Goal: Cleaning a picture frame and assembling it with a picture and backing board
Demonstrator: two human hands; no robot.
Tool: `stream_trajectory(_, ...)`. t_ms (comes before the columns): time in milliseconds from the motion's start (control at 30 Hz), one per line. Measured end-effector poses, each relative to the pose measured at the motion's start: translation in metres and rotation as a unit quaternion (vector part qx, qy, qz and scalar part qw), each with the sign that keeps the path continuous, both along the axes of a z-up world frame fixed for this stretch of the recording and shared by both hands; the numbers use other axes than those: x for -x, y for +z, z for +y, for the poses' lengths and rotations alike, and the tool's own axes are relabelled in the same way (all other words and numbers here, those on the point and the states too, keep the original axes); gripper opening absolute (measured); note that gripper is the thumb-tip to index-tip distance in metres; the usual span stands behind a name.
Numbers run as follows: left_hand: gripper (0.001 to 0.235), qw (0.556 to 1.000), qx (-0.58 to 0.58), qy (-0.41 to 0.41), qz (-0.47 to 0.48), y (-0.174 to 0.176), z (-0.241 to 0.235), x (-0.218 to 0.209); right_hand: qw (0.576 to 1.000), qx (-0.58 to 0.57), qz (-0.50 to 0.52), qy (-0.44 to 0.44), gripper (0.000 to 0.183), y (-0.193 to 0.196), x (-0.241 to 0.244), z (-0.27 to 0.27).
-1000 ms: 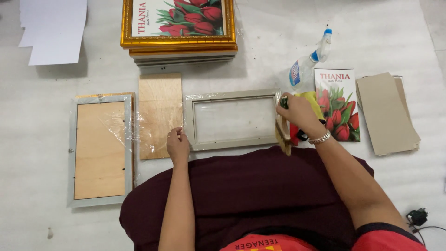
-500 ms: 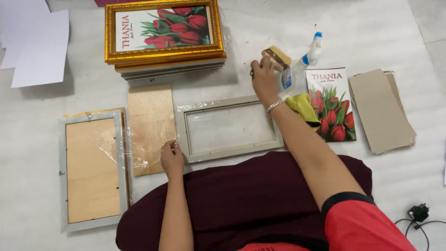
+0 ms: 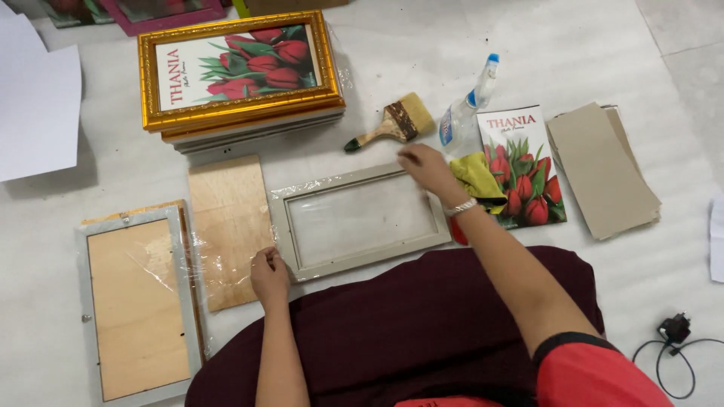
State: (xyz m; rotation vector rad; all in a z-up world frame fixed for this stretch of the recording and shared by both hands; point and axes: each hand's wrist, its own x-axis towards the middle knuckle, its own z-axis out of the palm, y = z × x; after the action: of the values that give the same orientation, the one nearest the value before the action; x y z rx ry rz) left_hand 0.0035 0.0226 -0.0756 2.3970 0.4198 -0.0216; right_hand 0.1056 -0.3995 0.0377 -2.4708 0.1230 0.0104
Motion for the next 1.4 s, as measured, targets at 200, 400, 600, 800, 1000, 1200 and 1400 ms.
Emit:
stream_trajectory(200, 0.022, 1.000, -0.013, -0.008, -0.025, 0.018, -0.010, 0.000, 0.963, 0.176, 0.074, -0.188, 0.033, -0.090, 0.107, -0.238)
stream_trajectory(400, 0.022, 0.996, -0.052, -0.011, -0.076, 0.021, -0.016, 0.004, 0.882, 0.151, 0.183, -0.407, 0.076, -0.137, 0.174, -0.309)
stream_trajectory(600, 0.020, 0.992, -0.068, -0.022, -0.100, 0.023, -0.013, 0.012, 0.851, 0.079, 0.233, -0.464, 0.089, -0.092, 0.160, -0.248)
stream_trajectory(800, 0.020, 0.994, -0.067, -0.025, -0.085, 0.027, -0.015, 0.013, 0.871, 0.171, 0.099, -0.450, 0.063, -0.115, 0.156, -0.265)
stream_trajectory(1000, 0.019, 0.991, -0.068, -0.013, -0.111, 0.023, -0.016, 0.006, 0.859, 0.287, -0.114, -0.408, 0.016, -0.007, 0.157, -0.230)
stream_trajectory(1200, 0.019, 0.992, -0.049, -0.003, -0.112, 0.030, -0.019, 0.007, 0.846, 0.407, -0.122, -0.323, 0.003, 0.009, 0.183, -0.206)
stream_trajectory(1400, 0.025, 0.991, 0.022, -0.007, -0.129, 0.042, -0.018, 0.008, 0.861, 0.402, -0.128, -0.285, 0.015, 0.105, 0.204, -0.152)
